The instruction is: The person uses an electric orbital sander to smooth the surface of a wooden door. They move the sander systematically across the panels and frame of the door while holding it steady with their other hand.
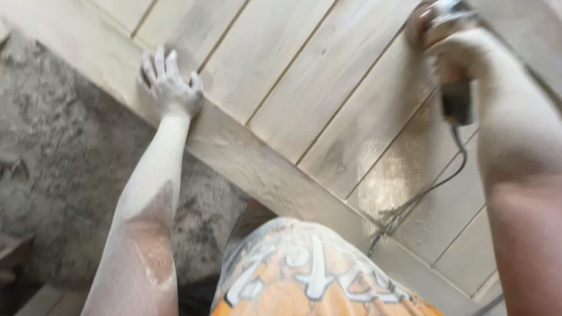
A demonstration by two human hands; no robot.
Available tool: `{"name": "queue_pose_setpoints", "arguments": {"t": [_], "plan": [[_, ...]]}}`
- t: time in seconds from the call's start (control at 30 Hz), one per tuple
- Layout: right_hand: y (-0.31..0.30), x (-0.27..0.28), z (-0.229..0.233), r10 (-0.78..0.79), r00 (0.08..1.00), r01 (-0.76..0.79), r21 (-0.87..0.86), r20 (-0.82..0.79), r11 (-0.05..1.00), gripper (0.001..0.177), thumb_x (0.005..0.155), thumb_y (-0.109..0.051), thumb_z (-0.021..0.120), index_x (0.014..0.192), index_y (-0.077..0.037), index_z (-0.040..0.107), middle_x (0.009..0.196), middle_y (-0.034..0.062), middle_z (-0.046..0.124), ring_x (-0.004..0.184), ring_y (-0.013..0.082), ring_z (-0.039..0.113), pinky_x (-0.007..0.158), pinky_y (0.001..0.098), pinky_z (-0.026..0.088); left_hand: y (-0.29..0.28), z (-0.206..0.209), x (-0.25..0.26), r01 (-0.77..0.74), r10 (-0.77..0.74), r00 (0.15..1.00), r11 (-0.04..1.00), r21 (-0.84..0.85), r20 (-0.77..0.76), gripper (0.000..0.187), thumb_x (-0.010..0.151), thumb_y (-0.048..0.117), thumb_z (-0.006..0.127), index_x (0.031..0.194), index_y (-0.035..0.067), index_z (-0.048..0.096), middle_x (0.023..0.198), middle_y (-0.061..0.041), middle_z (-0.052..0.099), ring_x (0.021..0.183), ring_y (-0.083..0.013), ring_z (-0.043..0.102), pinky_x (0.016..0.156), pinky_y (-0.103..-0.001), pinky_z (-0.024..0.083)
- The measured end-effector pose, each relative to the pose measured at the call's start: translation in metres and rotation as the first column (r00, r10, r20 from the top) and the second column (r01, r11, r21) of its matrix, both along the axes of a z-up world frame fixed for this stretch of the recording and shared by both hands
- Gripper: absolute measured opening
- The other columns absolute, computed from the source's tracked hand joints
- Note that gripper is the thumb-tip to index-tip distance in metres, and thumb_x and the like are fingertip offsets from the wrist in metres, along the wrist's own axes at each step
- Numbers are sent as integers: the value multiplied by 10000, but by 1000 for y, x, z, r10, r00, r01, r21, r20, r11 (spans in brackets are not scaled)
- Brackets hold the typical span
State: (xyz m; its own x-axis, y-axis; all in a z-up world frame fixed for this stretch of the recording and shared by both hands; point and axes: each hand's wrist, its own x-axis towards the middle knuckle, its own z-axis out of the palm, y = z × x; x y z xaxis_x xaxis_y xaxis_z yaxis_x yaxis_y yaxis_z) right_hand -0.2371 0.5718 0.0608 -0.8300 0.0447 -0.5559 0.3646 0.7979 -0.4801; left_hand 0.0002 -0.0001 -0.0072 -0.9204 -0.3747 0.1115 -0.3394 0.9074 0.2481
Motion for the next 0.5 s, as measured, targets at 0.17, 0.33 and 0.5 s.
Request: {"name": "queue_pose_setpoints", "arguments": {"t": [0.17, 0.33, 0.5], "plan": [[-58, 93, 47, -76, 963, 45, 123, 258, 991, 410, 811, -258, 798, 1173, -109, 673, 950, 108, 691, 787, 208, 637, 698, 372, 561, 3, 6, 2, -2, 1, 1000, 1000, 15, 15, 638, 910, 362, 545, 1440, 7, 556, 1601, -212, 401, 1532, -416, 178, 1203, -655, 56], [-87, 190, 66, 189, 907, -248, 113, 376, 962, 390, 763, -302, 815, 1057, -68, 709, 846, 117, 683, 742, 214, 651, 676, 366, 561, 5, 11, -5, 13, -13, 1000, 1000, 2, -23, 640, 901, 371, 561, 1429, 10, 573, 1579, -219, 421, 1524, -426, 204, 1213, -645, 68], [-91, 242, 48, 459, 768, -552, 99, 446, 828, 452, 743, -252, 803, 1165, -218, 643, 974, 76, 717, 914, 201, 685, 896, 359, 577, 10, 15, -1, -5, 6, 999, 999, 41, -35, 625, 889, 383, 547, 1410, 41, 594, 1580, -179, 433, 1517, -393, 238, 1221, -625, 129]]}}
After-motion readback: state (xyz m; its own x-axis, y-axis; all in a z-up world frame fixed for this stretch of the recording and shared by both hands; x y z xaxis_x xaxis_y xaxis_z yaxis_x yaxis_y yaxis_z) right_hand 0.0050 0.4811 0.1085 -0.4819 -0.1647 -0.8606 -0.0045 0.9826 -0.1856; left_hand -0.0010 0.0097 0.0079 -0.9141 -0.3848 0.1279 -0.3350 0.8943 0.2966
